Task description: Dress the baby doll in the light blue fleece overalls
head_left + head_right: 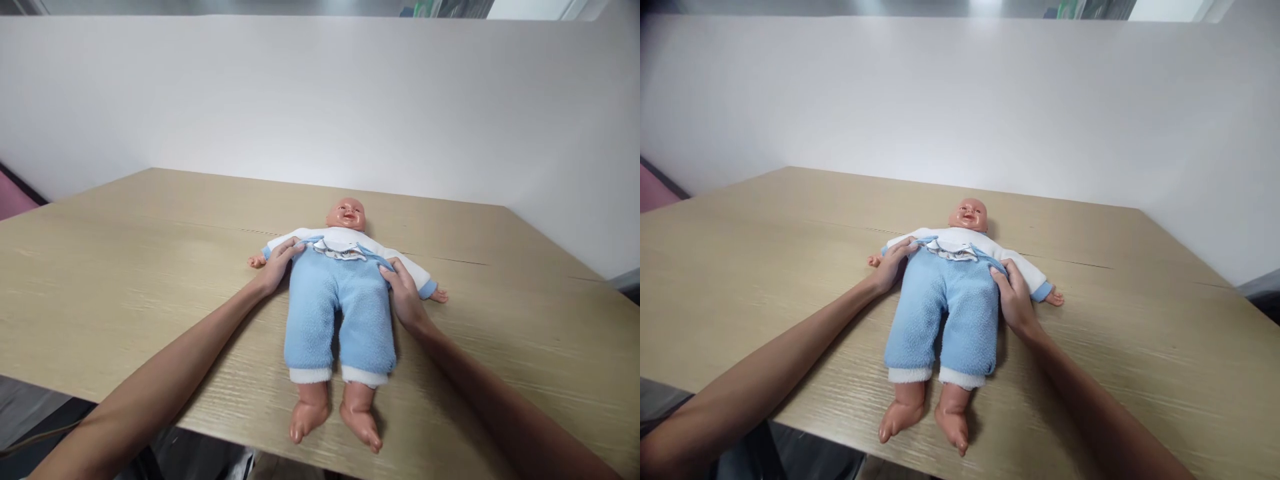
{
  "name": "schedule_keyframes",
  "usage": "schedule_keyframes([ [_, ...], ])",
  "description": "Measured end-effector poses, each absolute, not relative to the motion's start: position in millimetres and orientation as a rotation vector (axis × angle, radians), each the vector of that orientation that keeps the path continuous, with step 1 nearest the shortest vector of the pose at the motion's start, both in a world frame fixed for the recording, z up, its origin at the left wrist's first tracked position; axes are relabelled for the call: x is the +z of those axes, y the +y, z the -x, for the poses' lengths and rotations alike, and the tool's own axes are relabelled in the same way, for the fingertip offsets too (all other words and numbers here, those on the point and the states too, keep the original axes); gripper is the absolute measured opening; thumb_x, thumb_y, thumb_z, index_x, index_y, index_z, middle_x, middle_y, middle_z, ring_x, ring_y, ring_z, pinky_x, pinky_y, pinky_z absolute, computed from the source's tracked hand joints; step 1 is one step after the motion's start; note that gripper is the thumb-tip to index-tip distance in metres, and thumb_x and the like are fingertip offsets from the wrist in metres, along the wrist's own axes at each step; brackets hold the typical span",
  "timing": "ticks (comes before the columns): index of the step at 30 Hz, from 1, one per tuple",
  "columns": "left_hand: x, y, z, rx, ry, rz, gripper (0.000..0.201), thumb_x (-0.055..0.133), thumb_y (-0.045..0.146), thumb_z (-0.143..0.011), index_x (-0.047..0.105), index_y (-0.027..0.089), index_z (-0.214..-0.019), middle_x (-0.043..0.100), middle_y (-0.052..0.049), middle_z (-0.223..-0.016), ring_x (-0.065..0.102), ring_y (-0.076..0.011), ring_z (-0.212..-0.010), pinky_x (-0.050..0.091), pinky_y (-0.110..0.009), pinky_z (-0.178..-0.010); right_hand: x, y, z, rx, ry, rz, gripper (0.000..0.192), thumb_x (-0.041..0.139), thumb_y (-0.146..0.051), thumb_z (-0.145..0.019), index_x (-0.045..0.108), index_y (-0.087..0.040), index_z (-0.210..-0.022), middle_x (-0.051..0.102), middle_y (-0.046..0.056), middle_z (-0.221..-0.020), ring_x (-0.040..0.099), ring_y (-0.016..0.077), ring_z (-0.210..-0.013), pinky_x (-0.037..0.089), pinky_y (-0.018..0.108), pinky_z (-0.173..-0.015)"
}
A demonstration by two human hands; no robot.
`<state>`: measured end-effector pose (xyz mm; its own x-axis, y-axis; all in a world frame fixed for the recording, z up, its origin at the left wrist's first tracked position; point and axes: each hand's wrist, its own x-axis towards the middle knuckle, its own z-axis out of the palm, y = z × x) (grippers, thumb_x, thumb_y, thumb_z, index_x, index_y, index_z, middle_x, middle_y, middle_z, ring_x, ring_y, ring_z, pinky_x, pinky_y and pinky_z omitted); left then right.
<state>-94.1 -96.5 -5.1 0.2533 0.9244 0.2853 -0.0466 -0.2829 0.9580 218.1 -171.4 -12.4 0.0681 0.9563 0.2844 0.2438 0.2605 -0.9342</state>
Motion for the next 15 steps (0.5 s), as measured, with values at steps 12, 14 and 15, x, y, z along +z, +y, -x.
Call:
schedule_keyframes([
  [12,-7.7,-102.2,85.1,1.488,0.933,-1.614,0.034,0.056,0.055,-0.110,0.063,0.022,-0.110,0.066,-0.003,-0.102,0.061,-0.0187,-0.097,0.046,-0.030,-0.088,66.6,-102.8,-211.9,0.703,-1.718,1.272,0.046,0.049,-0.060,-0.106,0.074,-0.024,-0.092,0.071,0.004,-0.089,0.062,0.0229,-0.086,0.047,0.035,-0.080],
  [14,-7.4,-104.1,85.5,1.512,0.970,-1.672,0.031,0.056,0.052,-0.110,0.063,0.022,-0.113,0.067,-0.004,-0.105,0.062,-0.0198,-0.100,0.047,-0.032,-0.091,85.1,-84.8,-194.2,0.682,-1.805,1.240,0.055,0.040,-0.063,-0.109,0.077,-0.024,-0.103,0.076,0.007,-0.096,0.066,0.0236,-0.087,0.051,0.036,-0.081],
  [15,-7.0,-105.2,85.9,1.535,0.994,-1.717,0.030,0.056,0.051,-0.110,0.063,0.022,-0.114,0.067,-0.005,-0.107,0.062,-0.0203,-0.103,0.048,-0.033,-0.093,93.4,-76.6,-182.4,0.649,-1.875,1.239,0.055,0.040,-0.063,-0.109,0.077,-0.023,-0.107,0.078,0.008,-0.100,0.069,0.0244,-0.091,0.052,0.038,-0.084],
])
